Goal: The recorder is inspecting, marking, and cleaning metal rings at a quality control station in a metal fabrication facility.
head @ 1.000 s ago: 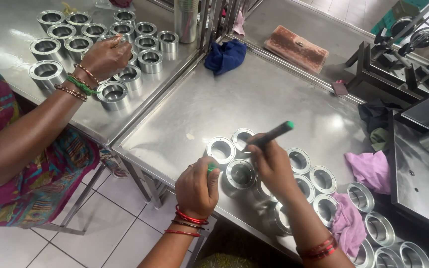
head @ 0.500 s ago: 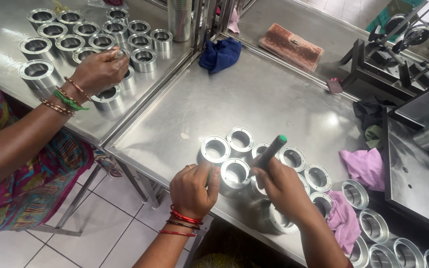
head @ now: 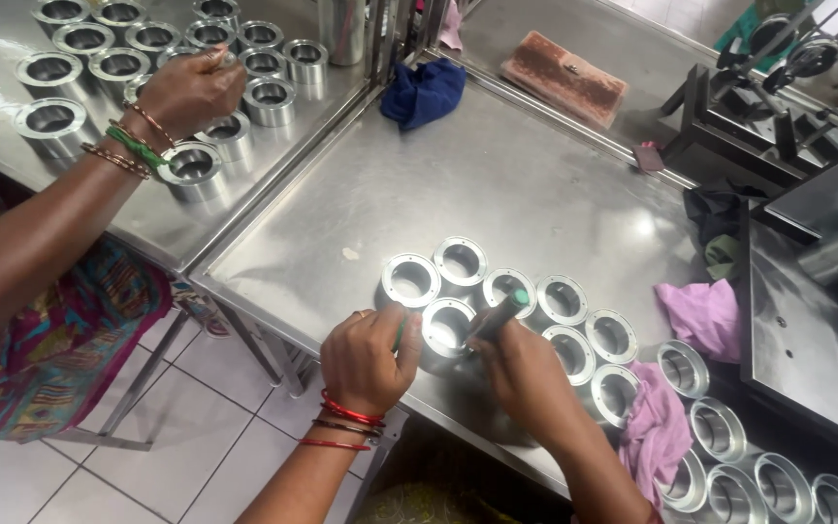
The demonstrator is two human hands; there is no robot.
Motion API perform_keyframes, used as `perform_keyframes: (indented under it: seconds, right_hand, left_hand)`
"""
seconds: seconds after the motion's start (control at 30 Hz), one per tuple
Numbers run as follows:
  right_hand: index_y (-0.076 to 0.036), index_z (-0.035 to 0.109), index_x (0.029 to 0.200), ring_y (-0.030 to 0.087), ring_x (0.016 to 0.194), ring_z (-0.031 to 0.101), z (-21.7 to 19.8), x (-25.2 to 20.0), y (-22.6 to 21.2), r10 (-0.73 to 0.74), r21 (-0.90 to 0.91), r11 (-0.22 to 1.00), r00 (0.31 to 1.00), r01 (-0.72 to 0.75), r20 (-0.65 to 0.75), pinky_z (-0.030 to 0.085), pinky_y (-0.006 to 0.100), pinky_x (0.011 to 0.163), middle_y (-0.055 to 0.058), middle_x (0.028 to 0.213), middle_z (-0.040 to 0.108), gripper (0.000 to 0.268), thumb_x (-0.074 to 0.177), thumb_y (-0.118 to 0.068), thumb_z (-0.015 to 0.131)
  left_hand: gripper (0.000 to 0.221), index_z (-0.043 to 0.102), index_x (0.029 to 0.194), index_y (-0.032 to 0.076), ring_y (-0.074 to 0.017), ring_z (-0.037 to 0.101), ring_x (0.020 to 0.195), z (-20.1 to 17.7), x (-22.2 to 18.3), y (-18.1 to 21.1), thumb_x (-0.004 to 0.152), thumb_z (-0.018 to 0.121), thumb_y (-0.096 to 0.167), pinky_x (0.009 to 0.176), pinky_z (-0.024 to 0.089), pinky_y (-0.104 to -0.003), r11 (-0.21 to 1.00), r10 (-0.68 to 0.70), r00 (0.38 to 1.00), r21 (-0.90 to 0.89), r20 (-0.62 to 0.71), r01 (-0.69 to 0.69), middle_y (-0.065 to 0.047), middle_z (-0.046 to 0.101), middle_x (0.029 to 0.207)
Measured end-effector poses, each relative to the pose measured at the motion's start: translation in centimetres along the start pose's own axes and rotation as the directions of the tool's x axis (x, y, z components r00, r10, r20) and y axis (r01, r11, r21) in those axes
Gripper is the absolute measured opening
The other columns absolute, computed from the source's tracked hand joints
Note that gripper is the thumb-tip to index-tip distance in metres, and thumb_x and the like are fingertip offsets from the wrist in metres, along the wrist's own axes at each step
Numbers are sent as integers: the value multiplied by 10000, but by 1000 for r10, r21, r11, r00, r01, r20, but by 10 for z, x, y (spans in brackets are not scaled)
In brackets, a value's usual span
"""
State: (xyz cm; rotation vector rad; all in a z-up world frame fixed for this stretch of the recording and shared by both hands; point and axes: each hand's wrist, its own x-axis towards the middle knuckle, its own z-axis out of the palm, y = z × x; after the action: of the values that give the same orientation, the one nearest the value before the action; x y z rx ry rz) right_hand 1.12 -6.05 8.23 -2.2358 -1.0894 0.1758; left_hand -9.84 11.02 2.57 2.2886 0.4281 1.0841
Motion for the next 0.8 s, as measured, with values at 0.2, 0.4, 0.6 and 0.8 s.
perform_keyframes:
  seconds: [0.2, 0.4, 0.6, 0.8]
  right_hand:
    - [-58, 627, 1123, 180, 636, 611, -17, 25, 21, 199, 261, 956, 951, -135, -235, 481, 352, 574, 70, 723, 628, 166, 999, -163, 594]
    - [-47, 628, 1105, 204, 666, 654, -8, 63, 27, 31, 158, 987, 981, 0, -191, 511, 346, 623, 89, 744, 672, 160, 997, -165, 627]
    - [-37, 607, 1096, 308, 703, 694, 6, 74, 23, -12, 13, 1000, 991, 14, -131, 513, 410, 635, 148, 772, 695, 174, 978, -164, 622]
    - [-19, 613, 1061, 301, 732, 676, 2, 77, 51, -91, -24, 996, 987, 89, -134, 504, 400, 650, 150, 814, 687, 157, 990, -158, 633]
  left_hand:
    - [296, 590, 748, 105, -312, 571, 528, -2, 2, -2, 977, 577, 293, 488, 430, -447, 1000, 3, 1000, 19, -3, -3, -97, 542, 541]
    - [317, 581, 718, 110, -305, 565, 510, 2, 3, -2, 971, 581, 301, 471, 424, -441, 999, -10, 1000, 42, 16, 10, -94, 533, 520]
    - [316, 571, 713, 109, -304, 564, 512, 0, 3, -2, 968, 586, 295, 476, 428, -439, 999, -16, 1000, 52, 21, 14, -94, 537, 532]
    - [301, 570, 714, 105, -309, 560, 520, 1, 2, -1, 955, 597, 284, 483, 426, -442, 999, 5, 1000, 33, 12, -6, -94, 538, 539]
